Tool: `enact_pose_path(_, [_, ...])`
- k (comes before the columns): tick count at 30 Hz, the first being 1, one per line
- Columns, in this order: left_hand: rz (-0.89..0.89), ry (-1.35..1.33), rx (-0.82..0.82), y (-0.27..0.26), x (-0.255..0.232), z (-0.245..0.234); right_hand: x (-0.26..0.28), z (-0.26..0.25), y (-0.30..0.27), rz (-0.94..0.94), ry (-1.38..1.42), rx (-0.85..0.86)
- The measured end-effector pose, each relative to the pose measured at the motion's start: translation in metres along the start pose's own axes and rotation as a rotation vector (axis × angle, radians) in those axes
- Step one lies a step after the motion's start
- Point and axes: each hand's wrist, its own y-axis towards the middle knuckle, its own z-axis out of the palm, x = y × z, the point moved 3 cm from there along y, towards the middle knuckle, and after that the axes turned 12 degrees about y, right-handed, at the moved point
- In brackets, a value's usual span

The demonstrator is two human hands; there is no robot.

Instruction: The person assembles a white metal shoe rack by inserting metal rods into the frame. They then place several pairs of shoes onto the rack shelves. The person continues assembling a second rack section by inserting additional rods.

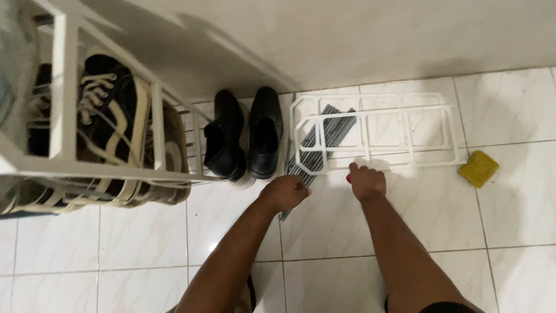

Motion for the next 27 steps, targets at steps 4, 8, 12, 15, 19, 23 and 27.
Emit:
enact_pose_path(4, [-0.017, 0.030, 0.001, -0.012, 0.008, 0.007, 0.003, 0.003, -0.006, 0.025, 0.129, 0.033])
enact_pose_path(8, [-0.110, 0.016, 0.118, -0.027, 0.007, 0.008, 0.005, 0.009, -0.015, -0.010, -0.047, 0.123])
enact_pose_path(12, [-0.069, 0.078, 0.061, -0.024, 0.012, 0.007, -0.002, 0.010, -0.032, -0.098, -0.021, -0.109])
enact_pose_path(15, [0.006, 0.163, -0.048, -0.016, 0.013, 0.006, -0.017, -0.015, -0.048, -0.130, -0.044, -0.243])
enact_pose_path(19, [-0.052, 0.235, -0.080, -0.017, 0.004, -0.013, -0.045, -0.080, -0.082, -0.124, -0.014, -0.412])
enact_pose_path(23, [-0.038, 0.214, -0.119, -0.039, -0.017, -0.040, -0.071, -0.145, -0.131, -0.118, -0.037, -0.492])
enact_pose_path(27, [0.004, 0.087, -0.323, -0.075, -0.039, -0.062, -0.077, -0.193, -0.197, -0.205, 0.107, -0.728])
